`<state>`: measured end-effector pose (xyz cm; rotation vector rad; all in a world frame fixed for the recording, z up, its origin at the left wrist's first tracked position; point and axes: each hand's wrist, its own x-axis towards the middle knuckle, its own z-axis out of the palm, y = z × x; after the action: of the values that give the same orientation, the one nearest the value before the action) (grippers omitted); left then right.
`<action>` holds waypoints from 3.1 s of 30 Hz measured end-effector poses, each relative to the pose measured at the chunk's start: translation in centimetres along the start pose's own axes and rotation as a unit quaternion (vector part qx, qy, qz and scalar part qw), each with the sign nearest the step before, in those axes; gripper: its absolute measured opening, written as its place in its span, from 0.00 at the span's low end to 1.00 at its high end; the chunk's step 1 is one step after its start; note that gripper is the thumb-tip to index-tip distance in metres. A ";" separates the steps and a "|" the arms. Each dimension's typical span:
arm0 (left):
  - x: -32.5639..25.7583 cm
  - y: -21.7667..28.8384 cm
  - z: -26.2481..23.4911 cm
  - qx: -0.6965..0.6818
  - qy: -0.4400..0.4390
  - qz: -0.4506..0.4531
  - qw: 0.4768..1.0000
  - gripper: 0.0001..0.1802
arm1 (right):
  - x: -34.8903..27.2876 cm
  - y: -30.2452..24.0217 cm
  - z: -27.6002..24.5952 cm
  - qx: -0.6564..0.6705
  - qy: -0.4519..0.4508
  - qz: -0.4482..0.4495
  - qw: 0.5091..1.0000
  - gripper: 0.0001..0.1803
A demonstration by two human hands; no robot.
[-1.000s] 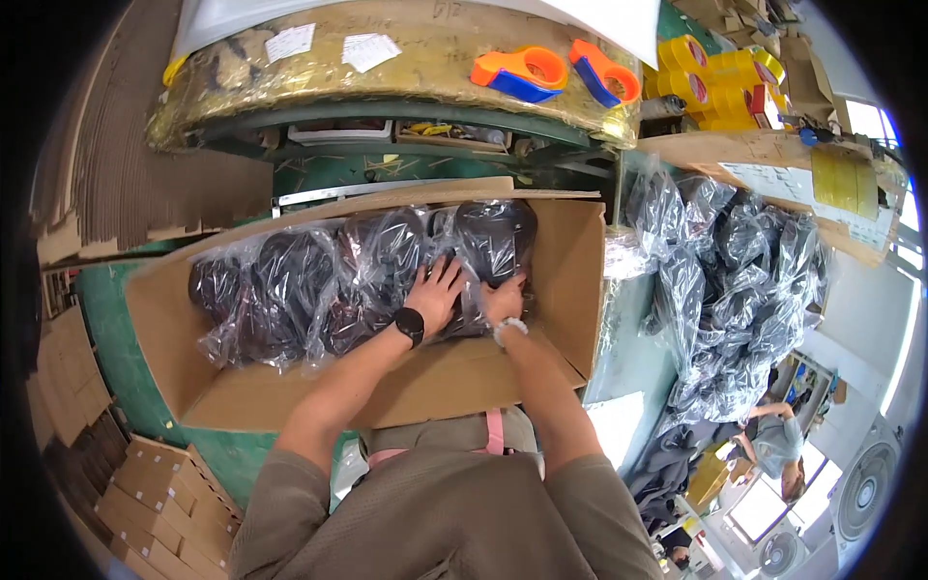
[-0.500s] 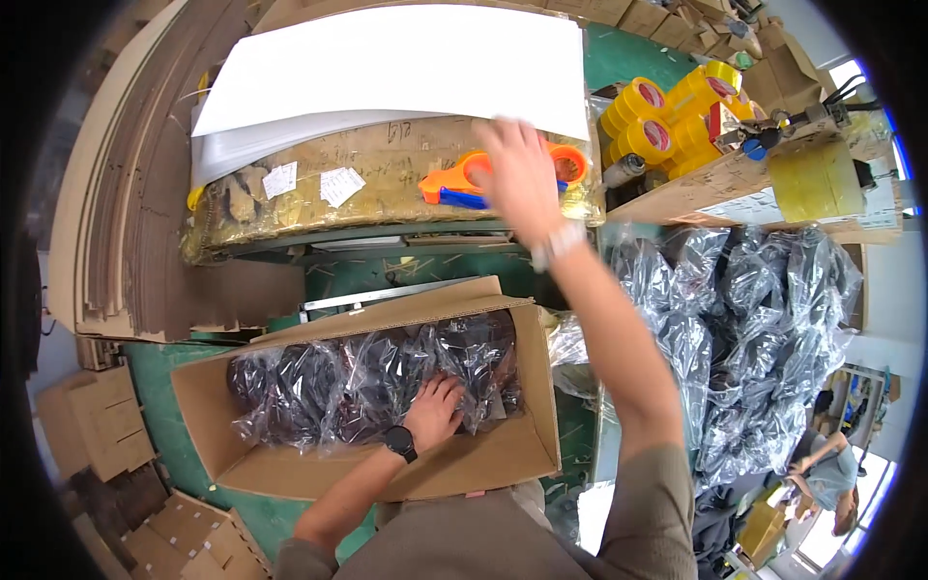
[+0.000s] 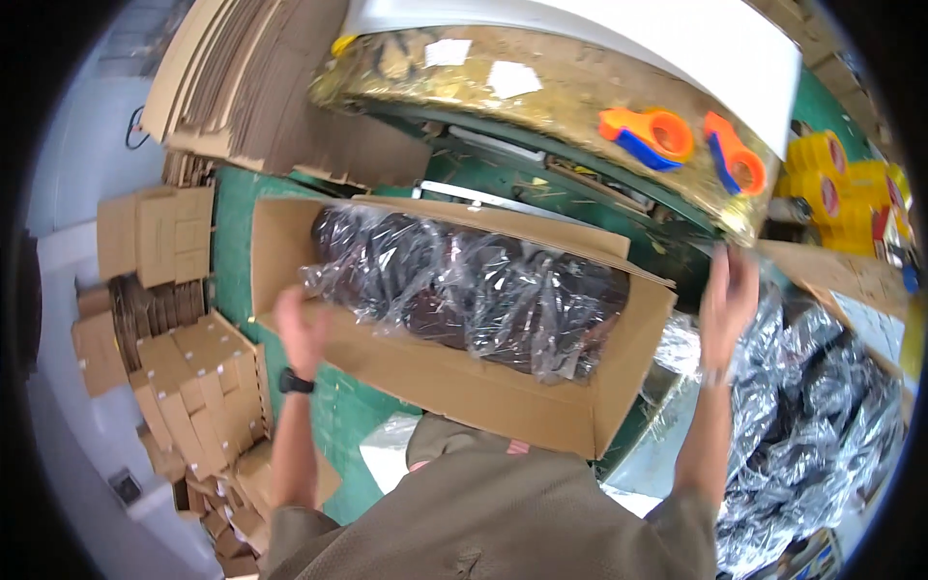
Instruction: Assembling bicycle seats, using a heat gun for adjustment, and packing them into cardboard boxes.
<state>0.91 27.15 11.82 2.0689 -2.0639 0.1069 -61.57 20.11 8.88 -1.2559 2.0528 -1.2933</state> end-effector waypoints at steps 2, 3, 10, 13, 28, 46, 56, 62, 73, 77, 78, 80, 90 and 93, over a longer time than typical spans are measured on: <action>0.7 -12.1 -0.8 0.101 0.019 -0.086 0.991 0.41 | -9.0 4.0 -4.5 0.035 -0.040 0.137 0.989 0.13; 1.9 -16.6 -0.8 0.102 -0.006 -0.152 0.983 0.43 | -12.9 5.4 -4.9 0.054 -0.081 0.122 0.988 0.13; 6.9 -23.7 3.3 -0.034 -0.214 -0.371 0.903 0.49 | -16.7 1.2 7.1 -0.120 -0.229 0.106 0.960 0.14; 4.9 -23.9 2.8 0.039 -0.252 -0.180 0.950 0.48 | -17.9 2.4 12.9 -0.177 -0.287 0.010 0.941 0.17; 1.6 -21.1 1.6 -0.091 -0.560 0.376 0.732 0.59 | -16.9 2.4 16.7 -0.271 -0.309 0.082 0.908 0.19; 21.7 1.8 6.3 -0.216 -0.058 0.364 0.904 0.34 | -31.7 -6.6 20.2 -0.464 -0.446 -0.157 0.749 0.52; 12.1 2.8 7.2 -0.107 -0.074 0.329 0.935 0.24 | -31.7 -4.9 19.1 -0.382 -0.390 -0.170 0.820 0.39; 21.3 2.1 8.7 -0.084 -0.219 0.401 0.885 0.11 | -31.0 -3.9 17.5 -0.333 -0.421 -0.182 0.824 0.45; 6.0 -0.3 13.9 -0.042 -0.233 0.330 0.914 0.31 | -30.1 -2.3 17.5 -0.314 -0.416 -0.212 0.827 0.43; 4.3 1.9 14.9 -0.076 -0.331 0.254 0.906 0.44 | -28.8 -2.3 17.2 -0.305 -0.429 -0.219 0.822 0.44; 4.3 2.2 14.2 -0.085 -0.332 0.252 0.905 0.44 | -28.5 -2.9 16.5 -0.312 -0.432 -0.218 0.817 0.44; 5.4 1.9 13.5 -0.058 -0.321 0.291 0.900 0.46 | -26.5 -4.5 15.7 -0.259 -0.495 -0.172 0.812 0.44; 4.3 0.2 16.2 -0.088 -0.280 0.256 0.921 0.37 | 6.4 -1.4 16.2 -0.413 -0.077 -0.190 0.887 0.33; 3.7 0.1 16.7 -0.108 -0.279 0.251 0.921 0.35 | 9.3 2.6 16.4 -0.453 -0.100 -0.206 0.862 0.31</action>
<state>-0.80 20.08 -3.69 1.5048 -2.7425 -0.6765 -55.80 4.41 -0.24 -2.2007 2.3721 -0.2058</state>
